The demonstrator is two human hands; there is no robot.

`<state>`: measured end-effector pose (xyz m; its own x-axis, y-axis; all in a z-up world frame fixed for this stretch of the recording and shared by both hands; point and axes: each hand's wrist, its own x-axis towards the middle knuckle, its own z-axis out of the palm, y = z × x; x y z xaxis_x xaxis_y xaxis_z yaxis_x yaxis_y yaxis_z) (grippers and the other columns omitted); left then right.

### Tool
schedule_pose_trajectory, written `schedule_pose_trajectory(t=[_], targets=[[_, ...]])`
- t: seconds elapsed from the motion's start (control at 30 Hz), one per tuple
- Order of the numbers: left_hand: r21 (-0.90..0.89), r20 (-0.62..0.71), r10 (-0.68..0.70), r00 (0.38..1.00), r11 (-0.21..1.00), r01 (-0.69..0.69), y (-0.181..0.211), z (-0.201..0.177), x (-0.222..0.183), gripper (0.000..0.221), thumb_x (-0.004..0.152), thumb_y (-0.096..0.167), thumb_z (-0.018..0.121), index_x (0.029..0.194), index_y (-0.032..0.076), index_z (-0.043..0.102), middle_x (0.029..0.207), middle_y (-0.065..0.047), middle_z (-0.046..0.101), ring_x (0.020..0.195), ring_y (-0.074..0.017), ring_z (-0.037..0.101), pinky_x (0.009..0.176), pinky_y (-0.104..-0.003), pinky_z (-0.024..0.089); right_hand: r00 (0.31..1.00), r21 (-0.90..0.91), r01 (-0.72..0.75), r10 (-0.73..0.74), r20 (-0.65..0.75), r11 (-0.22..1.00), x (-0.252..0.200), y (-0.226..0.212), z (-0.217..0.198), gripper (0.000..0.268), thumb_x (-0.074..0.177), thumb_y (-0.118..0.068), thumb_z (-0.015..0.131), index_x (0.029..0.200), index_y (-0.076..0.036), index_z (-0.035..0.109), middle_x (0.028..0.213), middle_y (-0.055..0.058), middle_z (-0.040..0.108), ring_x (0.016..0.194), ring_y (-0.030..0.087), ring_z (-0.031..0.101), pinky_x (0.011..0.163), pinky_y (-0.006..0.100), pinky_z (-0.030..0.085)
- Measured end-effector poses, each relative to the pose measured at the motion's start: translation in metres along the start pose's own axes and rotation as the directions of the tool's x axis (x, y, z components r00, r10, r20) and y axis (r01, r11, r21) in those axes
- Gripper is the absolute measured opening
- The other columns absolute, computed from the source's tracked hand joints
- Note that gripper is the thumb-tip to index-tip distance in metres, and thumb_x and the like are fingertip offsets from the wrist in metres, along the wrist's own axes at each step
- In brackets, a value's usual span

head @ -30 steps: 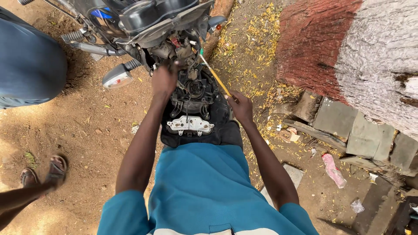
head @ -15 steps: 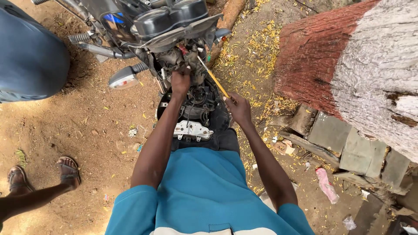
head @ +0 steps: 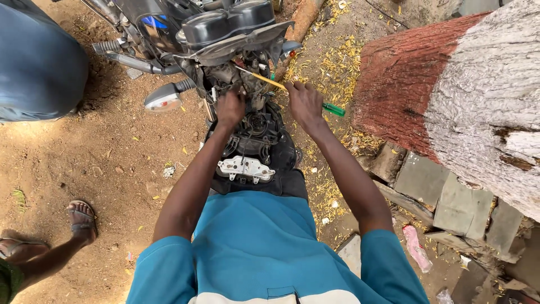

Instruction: Repairing the internal wiring and headlight assembly of a motorcycle using a screwdriver.

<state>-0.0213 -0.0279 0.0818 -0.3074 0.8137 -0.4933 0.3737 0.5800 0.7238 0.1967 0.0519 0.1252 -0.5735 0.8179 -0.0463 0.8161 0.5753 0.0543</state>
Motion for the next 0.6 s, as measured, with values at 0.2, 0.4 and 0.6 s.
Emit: schedule_pose_trajectory(t=[0.2, 0.4, 0.6], targets=[[-0.100, 0.241, -0.114, 0.964, 0.985, 0.142, 0.020, 0.013, -0.004, 0.055, 0.103, 0.012, 0.042, 0.157, 0.022, 0.041, 0.130, -0.018, 0.070, 0.094, -0.0391, 0.077, 0.090, -0.045, 0.061, 0.993, 0.151, -0.090, 0.101, -0.067, 0.984, -0.025, -0.003, 0.000, 0.049, 0.086, 0.002, 0.055, 0.129, -0.017, 0.069, 0.087, 0.010, 0.071, 0.066, 0.024, 0.062, 0.046, 0.042, 0.051], [0.054, 0.049, 0.097, 0.994, 0.994, -0.099, -0.003, 0.048, 0.018, 0.063, 0.098, 0.016, 0.052, 0.157, 0.026, 0.033, 0.134, -0.025, 0.057, 0.114, -0.0433, 0.060, 0.096, -0.056, 0.048, 0.998, -0.027, 0.036, -0.034, 0.056, 0.999, -0.021, -0.031, -0.049, 0.064, 0.092, 0.005, 0.051, 0.146, -0.029, 0.060, 0.084, 0.015, 0.069, 0.049, 0.022, 0.063, 0.035, 0.039, 0.050], [0.387, -0.011, 0.331, 0.943, 0.871, -0.302, -0.017, 0.028, 0.019, 0.033, 0.116, 0.013, 0.042, 0.144, 0.017, 0.059, 0.097, -0.014, 0.074, 0.071, -0.0229, 0.069, 0.055, -0.042, 0.055, 0.989, -0.121, 0.105, -0.091, 0.119, 0.987, 0.004, -0.045, -0.073, 0.056, 0.089, 0.001, 0.047, 0.139, -0.020, 0.064, 0.059, 0.015, 0.058, 0.038, 0.021, 0.052, 0.028, 0.041, 0.041]])
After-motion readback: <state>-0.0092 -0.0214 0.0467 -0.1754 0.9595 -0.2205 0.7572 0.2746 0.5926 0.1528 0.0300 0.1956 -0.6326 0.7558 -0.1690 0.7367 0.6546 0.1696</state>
